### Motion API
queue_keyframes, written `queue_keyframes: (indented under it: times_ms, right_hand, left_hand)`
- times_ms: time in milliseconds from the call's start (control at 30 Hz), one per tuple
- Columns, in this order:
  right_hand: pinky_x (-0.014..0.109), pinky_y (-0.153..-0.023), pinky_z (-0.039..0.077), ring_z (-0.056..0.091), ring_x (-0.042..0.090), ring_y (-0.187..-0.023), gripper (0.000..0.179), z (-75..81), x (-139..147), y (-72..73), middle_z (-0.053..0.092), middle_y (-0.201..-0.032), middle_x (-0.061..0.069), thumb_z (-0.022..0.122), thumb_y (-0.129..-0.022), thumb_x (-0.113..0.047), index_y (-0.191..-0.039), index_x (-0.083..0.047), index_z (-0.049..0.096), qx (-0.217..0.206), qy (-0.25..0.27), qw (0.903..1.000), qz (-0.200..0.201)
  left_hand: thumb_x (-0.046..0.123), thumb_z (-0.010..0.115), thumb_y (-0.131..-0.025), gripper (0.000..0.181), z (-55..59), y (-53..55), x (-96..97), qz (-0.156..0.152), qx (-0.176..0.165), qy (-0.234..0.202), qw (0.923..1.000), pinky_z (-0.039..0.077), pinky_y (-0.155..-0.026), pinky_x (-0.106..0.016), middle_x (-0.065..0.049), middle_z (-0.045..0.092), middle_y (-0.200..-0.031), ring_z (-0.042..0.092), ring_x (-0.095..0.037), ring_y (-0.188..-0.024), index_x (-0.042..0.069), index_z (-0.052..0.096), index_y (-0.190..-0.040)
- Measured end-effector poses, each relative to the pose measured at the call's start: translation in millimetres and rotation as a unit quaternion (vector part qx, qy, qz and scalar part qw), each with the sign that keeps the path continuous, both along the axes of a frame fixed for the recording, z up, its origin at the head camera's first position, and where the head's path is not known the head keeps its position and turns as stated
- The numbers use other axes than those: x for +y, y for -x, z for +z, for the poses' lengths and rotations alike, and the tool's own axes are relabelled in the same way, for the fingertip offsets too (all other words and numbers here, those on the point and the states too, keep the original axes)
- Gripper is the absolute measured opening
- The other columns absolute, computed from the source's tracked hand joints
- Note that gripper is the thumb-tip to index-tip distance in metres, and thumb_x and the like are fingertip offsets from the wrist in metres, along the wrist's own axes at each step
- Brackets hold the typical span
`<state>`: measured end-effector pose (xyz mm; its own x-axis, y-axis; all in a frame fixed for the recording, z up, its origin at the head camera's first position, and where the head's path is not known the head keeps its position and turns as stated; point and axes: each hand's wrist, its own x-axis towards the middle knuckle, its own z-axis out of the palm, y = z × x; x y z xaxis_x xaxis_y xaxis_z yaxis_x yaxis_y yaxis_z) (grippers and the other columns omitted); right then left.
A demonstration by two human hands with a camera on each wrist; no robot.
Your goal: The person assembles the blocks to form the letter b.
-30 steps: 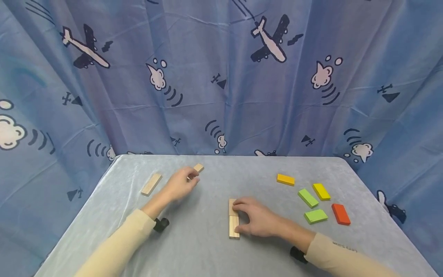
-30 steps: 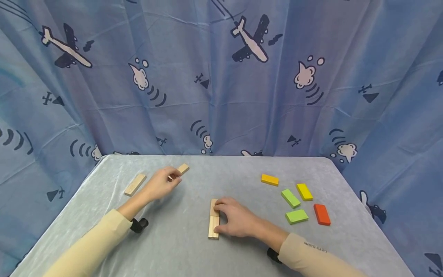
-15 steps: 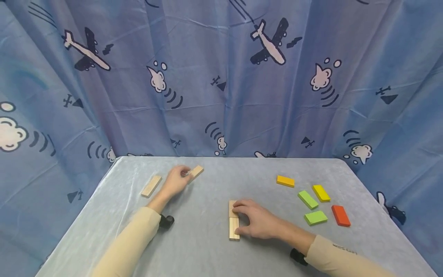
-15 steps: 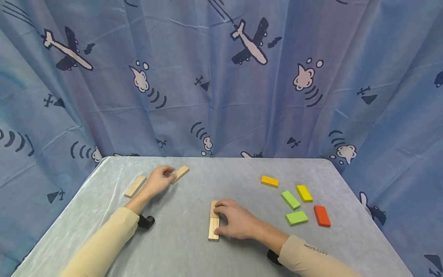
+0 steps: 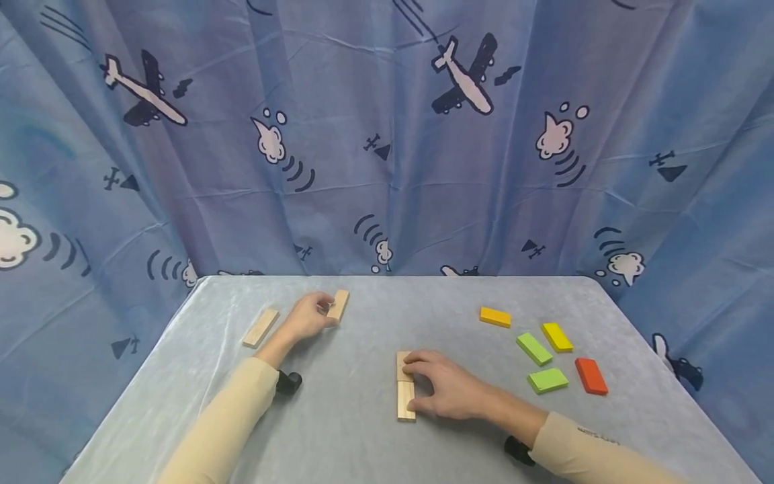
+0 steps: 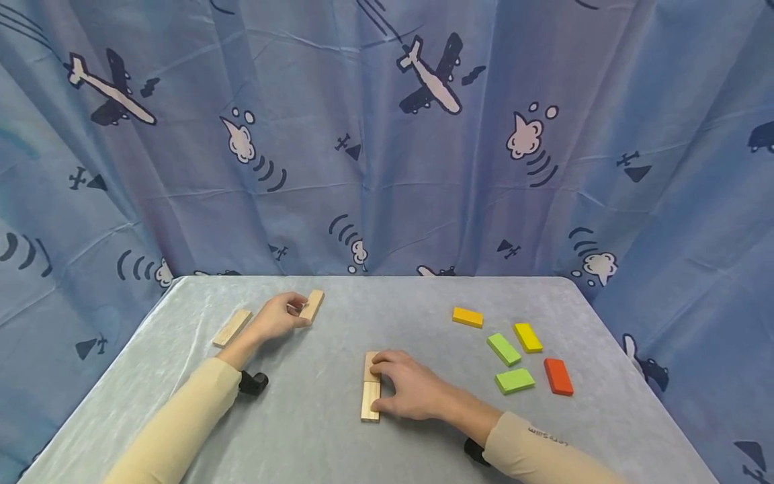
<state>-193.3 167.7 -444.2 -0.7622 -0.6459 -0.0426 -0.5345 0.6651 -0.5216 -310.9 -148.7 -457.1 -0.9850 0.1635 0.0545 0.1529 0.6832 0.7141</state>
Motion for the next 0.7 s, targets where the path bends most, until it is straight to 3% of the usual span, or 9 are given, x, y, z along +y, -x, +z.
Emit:
queue_keyframes:
  times_ms: [167, 300, 433, 700]
  right_hand:
    - [0.050, -0.110, 0.040, 0.048, 0.029, -0.134, 0.059, -2.0, -0.4, 0.1, 0.053, -0.142, 0.006, 0.079, -0.089, -0.036, -0.134, -0.003, 0.063, 0.008, -0.002, 1.0000, -0.001]
    - [0.050, -0.110, 0.040, 0.048, 0.029, -0.135, 0.058, -1.8, -0.3, -0.4, 0.053, -0.143, 0.006, 0.079, -0.089, -0.036, -0.135, -0.004, 0.063, 0.004, -0.001, 1.0000, 0.001]
    - [0.051, -0.110, 0.040, 0.047, 0.029, -0.135, 0.057, -0.1, -0.3, -0.9, 0.053, -0.143, 0.006, 0.079, -0.090, -0.035, -0.135, -0.004, 0.063, -0.002, -0.002, 1.0000, 0.000]
    - [0.048, -0.111, 0.040, 0.045, 0.027, -0.137, 0.057, 1.2, 0.9, -1.6, 0.050, -0.146, 0.004, 0.076, -0.092, -0.037, -0.137, -0.006, 0.061, -0.012, -0.014, 0.9998, 0.001]
  left_hand:
    - [0.013, 0.086, -0.079, 0.058, 1.5, 9.2, 1.1, -0.030, -0.012, 0.039, 0.9987, 0.049, -0.096, -0.048, -0.020, 0.064, -0.120, 0.062, -0.033, -0.108, -0.004, 0.062, -0.129]
    - [0.017, 0.088, -0.078, 0.070, 2.8, 17.2, 0.9, -0.051, -0.019, 0.061, 0.9967, 0.043, -0.106, -0.051, -0.025, 0.059, -0.131, 0.057, -0.038, -0.121, -0.007, 0.057, -0.136]
    - [0.021, 0.089, -0.077, 0.081, 2.8, 24.7, 1.6, -0.064, -0.023, 0.064, 0.9957, 0.035, -0.113, -0.052, -0.027, 0.051, -0.143, 0.048, -0.042, -0.133, -0.008, 0.051, -0.142]
    - [0.025, 0.090, -0.076, 0.092, -1.2, 34.0, 3.9, -0.076, -0.031, 0.059, 0.9949, 0.033, -0.115, -0.052, -0.028, 0.046, -0.147, 0.044, -0.042, -0.136, -0.010, 0.043, -0.147]
